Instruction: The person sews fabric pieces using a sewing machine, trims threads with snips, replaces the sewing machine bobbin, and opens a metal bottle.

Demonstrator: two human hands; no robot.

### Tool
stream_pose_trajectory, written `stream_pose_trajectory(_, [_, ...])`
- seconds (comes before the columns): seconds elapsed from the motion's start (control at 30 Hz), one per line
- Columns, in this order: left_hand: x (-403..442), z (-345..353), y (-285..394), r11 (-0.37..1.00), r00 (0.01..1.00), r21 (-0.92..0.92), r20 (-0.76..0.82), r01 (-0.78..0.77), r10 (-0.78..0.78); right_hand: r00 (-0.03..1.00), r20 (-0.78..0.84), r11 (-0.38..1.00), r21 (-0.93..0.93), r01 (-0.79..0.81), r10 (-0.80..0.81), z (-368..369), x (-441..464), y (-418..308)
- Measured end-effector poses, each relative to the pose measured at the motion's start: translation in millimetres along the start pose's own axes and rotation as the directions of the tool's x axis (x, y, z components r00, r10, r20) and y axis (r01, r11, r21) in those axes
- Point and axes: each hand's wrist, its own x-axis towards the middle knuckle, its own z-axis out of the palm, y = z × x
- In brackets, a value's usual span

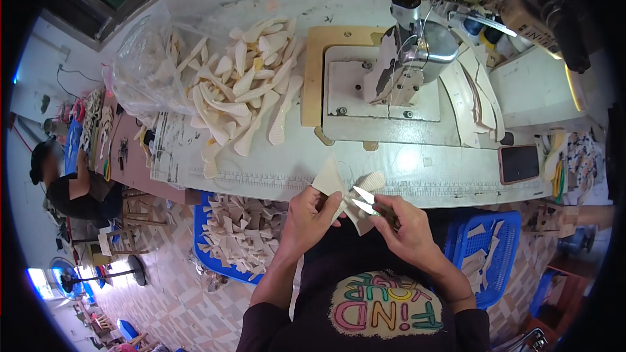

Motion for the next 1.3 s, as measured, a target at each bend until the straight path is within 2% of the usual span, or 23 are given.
stream_pose_trajectory(0.07, [-6, 5, 4, 0.999, 0.999, -0.002, -0.009, 0.044, -0.044, 1.000, -0.008, 0.999, -0.038, 0.010, -0.010, 6, -3, 1])
stream_pose_trajectory(0.27, [-8, 7, -2, 0.993, 0.999, -0.115, 0.035, 0.023, -0.019, 0.976, -0.080, 0.962, -0.203, 0.182, -0.201, 11, -3, 1])
stream_pose_trajectory(0.37, [-8, 5, -2, 0.989, 0.998, -0.145, 0.062, 0.043, -0.034, 0.979, -0.053, 0.965, -0.188, 0.184, -0.197, 10, -3, 2])
stream_pose_trajectory(0.47, [-8, 4, -1, 0.975, 0.997, -0.221, 0.072, 0.014, 0.002, 0.972, -0.093, 0.968, -0.148, 0.202, -0.217, 6, -2, 5])
stream_pose_trajectory(0.57, [-14, 1, 1, 0.955, 0.987, -0.279, 0.090, -0.103, 0.133, 0.974, -0.226, 1.000, 0.005, 0.025, -0.023, -11, -4, -7])
stream_pose_trajectory(0.6, [-15, -1, 5, 0.945, 0.945, -0.053, 0.049, -0.321, 0.324, 0.962, -0.271, 0.998, 0.036, 0.042, -0.031, -15, -5, -8])
stream_pose_trajectory(0.63, [-17, -3, 10, 0.844, 0.862, 0.179, 0.054, -0.506, 0.505, 0.963, -0.265, 0.998, 0.024, 0.063, -0.055, -19, -7, -10])
stream_pose_trajectory(0.67, [-18, -5, 14, 0.660, 0.745, 0.395, 0.105, -0.639, 0.658, 0.963, -0.258, 0.996, 0.012, 0.084, -0.078, -23, -9, -12])
stream_pose_trajectory(0.73, [-20, -8, 15, 0.429, 0.613, 0.559, 0.189, -0.710, 0.767, 0.969, -0.219, 0.993, -0.002, 0.121, -0.118, -28, -10, -20])
stream_pose_trajectory(0.77, [-20, -9, 16, 0.299, 0.543, 0.624, 0.242, -0.722, 0.804, 0.976, -0.181, 0.992, 0.001, 0.125, -0.123, -27, -11, -20])
stream_pose_trajectory(0.93, [-25, -6, 16, -0.091, 0.318, 0.704, 0.429, -0.705, 0.846, 0.992, -0.049, 0.990, 0.070, 0.122, -0.119, -23, -15, -19])
stream_pose_trajectory(1.03, [-25, -2, 10, -0.187, 0.272, 0.717, 0.474, -0.672, 0.837, 0.997, -0.008, 0.992, 0.095, 0.079, -0.078, -25, -15, -21])
stream_pose_trajectory(1.1, [-23, 0, 10, -0.192, 0.279, 0.711, 0.488, -0.676, 0.827, 0.998, 0.001, 0.995, 0.077, 0.060, -0.060, -27, -14, -21])
stream_pose_trajectory(1.3, [-21, 4, 12, -0.183, 0.286, 0.697, 0.499, -0.693, 0.818, 0.986, -0.065, 0.987, 0.032, 0.156, -0.154, -19, -11, -15])
